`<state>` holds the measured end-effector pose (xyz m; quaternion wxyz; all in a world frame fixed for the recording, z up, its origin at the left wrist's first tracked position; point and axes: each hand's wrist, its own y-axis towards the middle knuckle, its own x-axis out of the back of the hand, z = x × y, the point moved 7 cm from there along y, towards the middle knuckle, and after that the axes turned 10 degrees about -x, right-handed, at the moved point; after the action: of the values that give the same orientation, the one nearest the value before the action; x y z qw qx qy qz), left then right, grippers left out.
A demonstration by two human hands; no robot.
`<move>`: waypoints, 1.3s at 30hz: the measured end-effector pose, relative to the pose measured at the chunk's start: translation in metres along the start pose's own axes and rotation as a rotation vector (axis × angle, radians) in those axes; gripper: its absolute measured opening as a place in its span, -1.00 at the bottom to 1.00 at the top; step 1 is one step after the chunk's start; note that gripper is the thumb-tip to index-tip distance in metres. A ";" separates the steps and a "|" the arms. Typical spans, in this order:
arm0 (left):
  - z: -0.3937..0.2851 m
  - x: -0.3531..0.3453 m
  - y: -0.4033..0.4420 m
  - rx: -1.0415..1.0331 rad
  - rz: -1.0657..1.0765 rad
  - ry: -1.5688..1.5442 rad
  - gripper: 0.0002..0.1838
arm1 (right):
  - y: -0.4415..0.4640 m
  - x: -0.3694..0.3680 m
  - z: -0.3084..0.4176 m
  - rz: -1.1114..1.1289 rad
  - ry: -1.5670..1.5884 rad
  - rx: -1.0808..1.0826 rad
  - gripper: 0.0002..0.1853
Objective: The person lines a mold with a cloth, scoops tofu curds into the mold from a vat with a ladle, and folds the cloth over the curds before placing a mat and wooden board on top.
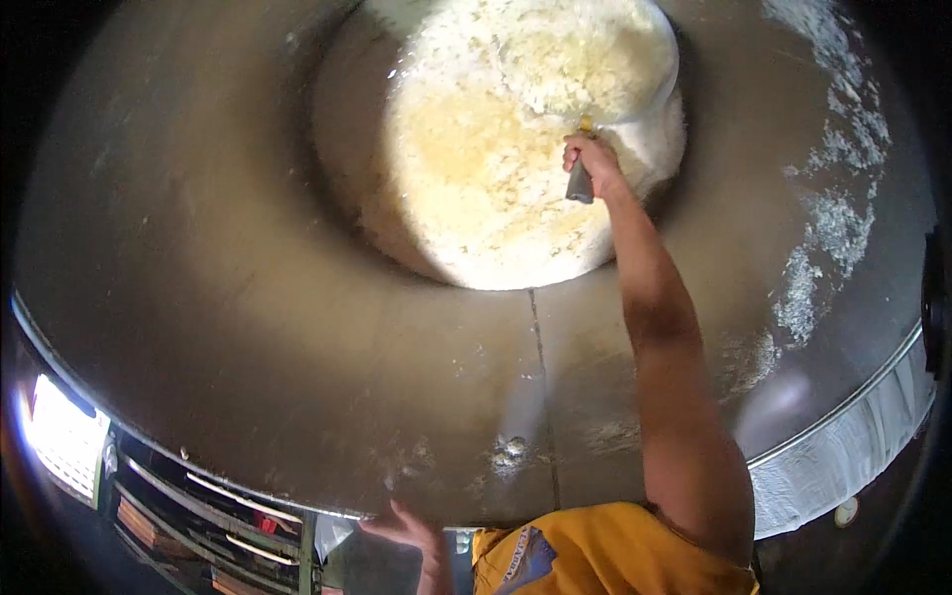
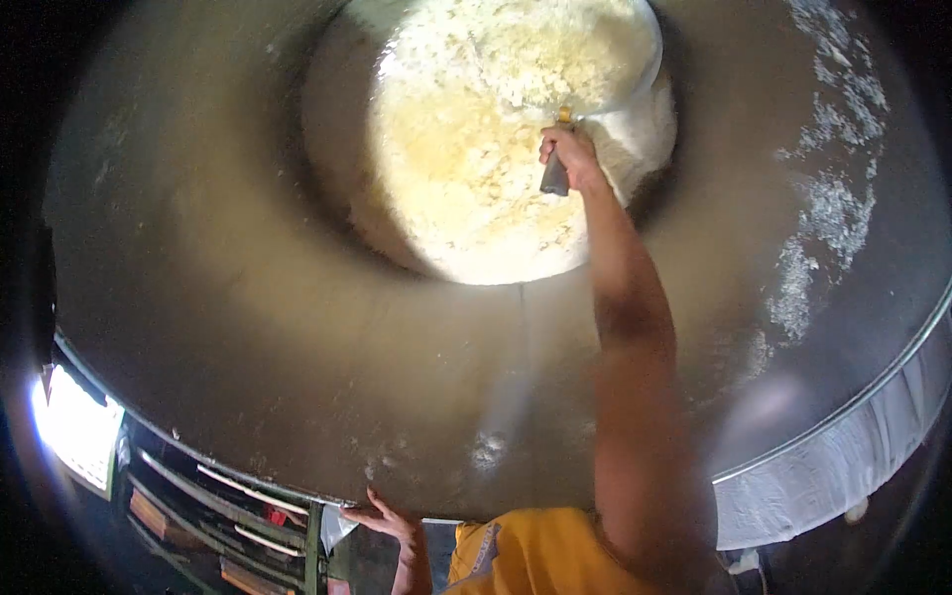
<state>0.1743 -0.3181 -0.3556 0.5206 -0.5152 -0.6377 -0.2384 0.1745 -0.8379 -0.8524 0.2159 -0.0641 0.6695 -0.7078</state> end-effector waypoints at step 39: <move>0.553 0.257 -0.458 1.125 -1.111 -0.062 -0.27 | -0.697 -0.237 -0.596 0.381 -2.292 -0.353 -0.89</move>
<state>-0.4526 0.0888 -0.2054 0.4898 0.2125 -0.8406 -0.0908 0.0077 -0.1892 -0.1826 0.7828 -0.5914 0.1714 -0.0899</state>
